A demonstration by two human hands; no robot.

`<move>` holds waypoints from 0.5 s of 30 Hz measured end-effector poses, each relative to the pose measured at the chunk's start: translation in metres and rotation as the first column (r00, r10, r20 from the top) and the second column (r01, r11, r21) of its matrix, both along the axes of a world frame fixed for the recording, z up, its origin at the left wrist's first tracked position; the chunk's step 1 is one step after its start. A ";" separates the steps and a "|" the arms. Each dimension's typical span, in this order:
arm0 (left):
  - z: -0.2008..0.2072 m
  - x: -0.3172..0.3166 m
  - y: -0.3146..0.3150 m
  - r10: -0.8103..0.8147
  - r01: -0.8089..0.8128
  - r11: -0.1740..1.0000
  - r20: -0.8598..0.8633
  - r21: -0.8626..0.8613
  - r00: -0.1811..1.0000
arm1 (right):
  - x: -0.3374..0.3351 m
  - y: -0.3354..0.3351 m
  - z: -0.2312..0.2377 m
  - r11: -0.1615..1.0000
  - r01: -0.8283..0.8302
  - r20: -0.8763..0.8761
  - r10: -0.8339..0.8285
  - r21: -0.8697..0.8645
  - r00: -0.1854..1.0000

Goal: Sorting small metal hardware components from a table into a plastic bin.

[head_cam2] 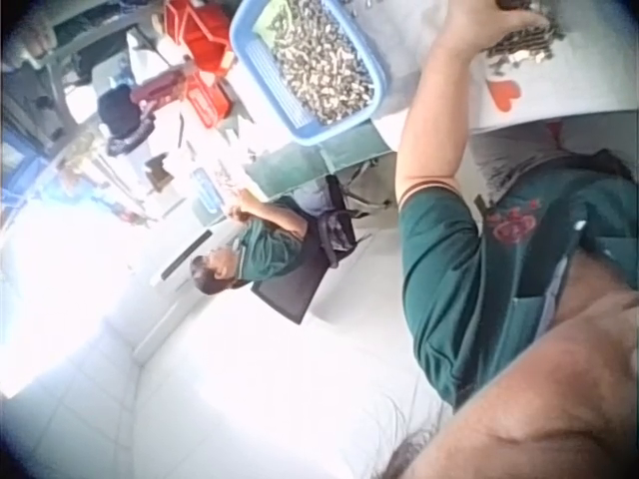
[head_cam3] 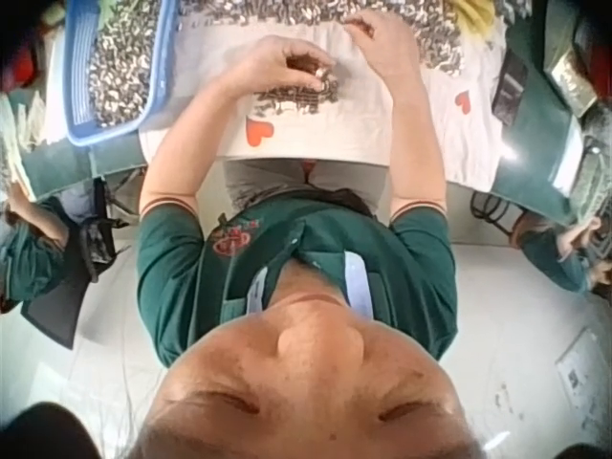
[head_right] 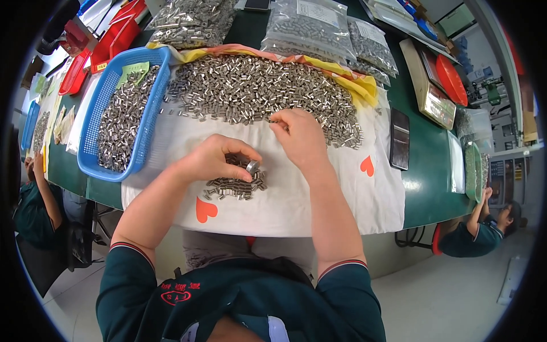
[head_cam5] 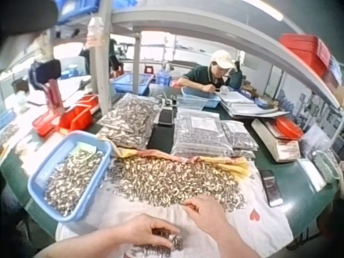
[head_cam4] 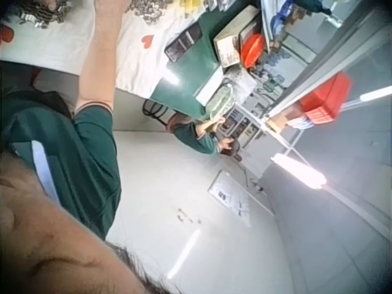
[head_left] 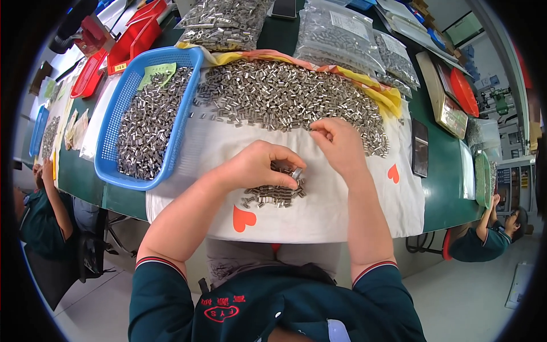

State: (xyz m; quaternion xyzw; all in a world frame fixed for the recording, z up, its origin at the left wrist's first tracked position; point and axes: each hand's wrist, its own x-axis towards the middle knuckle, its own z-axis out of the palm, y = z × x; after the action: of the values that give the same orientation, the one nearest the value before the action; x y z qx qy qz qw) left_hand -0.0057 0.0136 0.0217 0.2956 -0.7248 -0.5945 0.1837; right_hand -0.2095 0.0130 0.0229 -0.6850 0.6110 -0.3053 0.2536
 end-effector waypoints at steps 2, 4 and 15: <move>-0.004 0.000 -0.001 0.011 -0.010 0.999 -0.025 0.031 1.000 | 0.009 -0.002 -0.010 0.977 -0.030 -0.240 -0.022 -0.212 0.970; -0.009 0.000 -0.001 0.021 -0.018 0.998 -0.050 0.066 0.999 | 0.018 -0.006 -0.015 0.969 -0.036 -0.306 -0.043 -0.246 0.951; -0.018 0.001 -0.013 0.325 -0.236 0.903 -0.214 0.358 0.921 | 0.019 0.009 -0.011 0.970 -0.121 -0.397 0.028 -0.210 0.918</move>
State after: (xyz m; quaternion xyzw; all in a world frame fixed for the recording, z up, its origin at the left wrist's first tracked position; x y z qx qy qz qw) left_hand -0.0052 0.0010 0.0037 0.3406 -0.5343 -0.7073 0.3134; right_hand -0.1903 0.0217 0.0115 -0.7797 0.5830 -0.2213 0.0570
